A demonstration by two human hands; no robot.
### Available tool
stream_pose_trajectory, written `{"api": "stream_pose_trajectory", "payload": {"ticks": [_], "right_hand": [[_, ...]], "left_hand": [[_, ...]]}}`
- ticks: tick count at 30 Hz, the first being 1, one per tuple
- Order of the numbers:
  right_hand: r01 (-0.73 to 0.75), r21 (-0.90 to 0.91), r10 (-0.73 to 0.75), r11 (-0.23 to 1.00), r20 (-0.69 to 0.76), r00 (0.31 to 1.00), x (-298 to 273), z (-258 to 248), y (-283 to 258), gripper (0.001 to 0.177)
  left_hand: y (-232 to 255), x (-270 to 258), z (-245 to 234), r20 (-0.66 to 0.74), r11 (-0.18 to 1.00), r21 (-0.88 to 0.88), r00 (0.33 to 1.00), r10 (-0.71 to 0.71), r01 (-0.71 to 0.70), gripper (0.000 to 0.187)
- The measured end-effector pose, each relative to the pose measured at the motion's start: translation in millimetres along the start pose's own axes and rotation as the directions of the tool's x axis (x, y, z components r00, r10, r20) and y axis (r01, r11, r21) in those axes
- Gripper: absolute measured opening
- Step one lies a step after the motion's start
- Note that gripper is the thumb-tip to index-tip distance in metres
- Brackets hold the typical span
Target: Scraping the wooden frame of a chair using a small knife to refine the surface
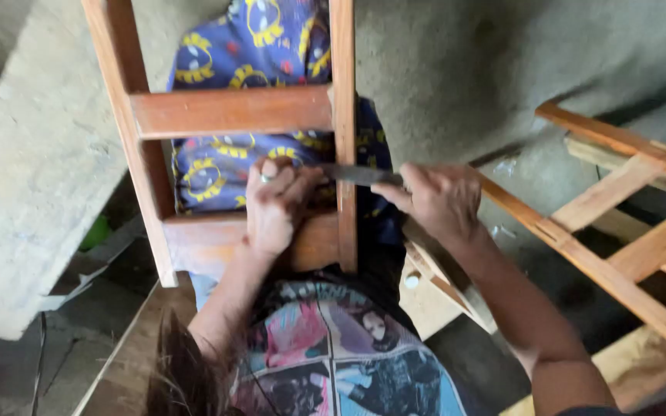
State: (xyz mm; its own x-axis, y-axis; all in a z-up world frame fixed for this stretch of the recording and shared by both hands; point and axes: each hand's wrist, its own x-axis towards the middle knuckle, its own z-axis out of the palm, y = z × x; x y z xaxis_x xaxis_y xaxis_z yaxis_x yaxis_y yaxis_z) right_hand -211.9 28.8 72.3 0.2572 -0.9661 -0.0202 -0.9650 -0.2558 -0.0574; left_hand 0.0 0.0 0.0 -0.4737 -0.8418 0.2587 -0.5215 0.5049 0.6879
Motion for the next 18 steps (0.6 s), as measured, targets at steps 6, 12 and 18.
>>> {"api": "stream_pose_trajectory", "payload": {"ticks": [6,12,18], "right_hand": [[0.005,-0.041,-0.006,0.999,-0.033,0.999,6,21,14,0.054],[-0.067,0.006,0.067,0.998,-0.004,0.998,5,10,5,0.054],[-0.102,0.072,0.105,0.992,-0.037,0.994,-5,9,1,0.053]], "left_hand": [[-16,19,4,0.030,0.992,0.112,0.998,0.062,-0.065,0.009],[-16,8,9,0.071,0.989,0.145,0.997,0.006,-0.016,0.005],[-6,12,9,0.006,0.998,0.053,1.000,0.027,-0.027,0.004]]}}
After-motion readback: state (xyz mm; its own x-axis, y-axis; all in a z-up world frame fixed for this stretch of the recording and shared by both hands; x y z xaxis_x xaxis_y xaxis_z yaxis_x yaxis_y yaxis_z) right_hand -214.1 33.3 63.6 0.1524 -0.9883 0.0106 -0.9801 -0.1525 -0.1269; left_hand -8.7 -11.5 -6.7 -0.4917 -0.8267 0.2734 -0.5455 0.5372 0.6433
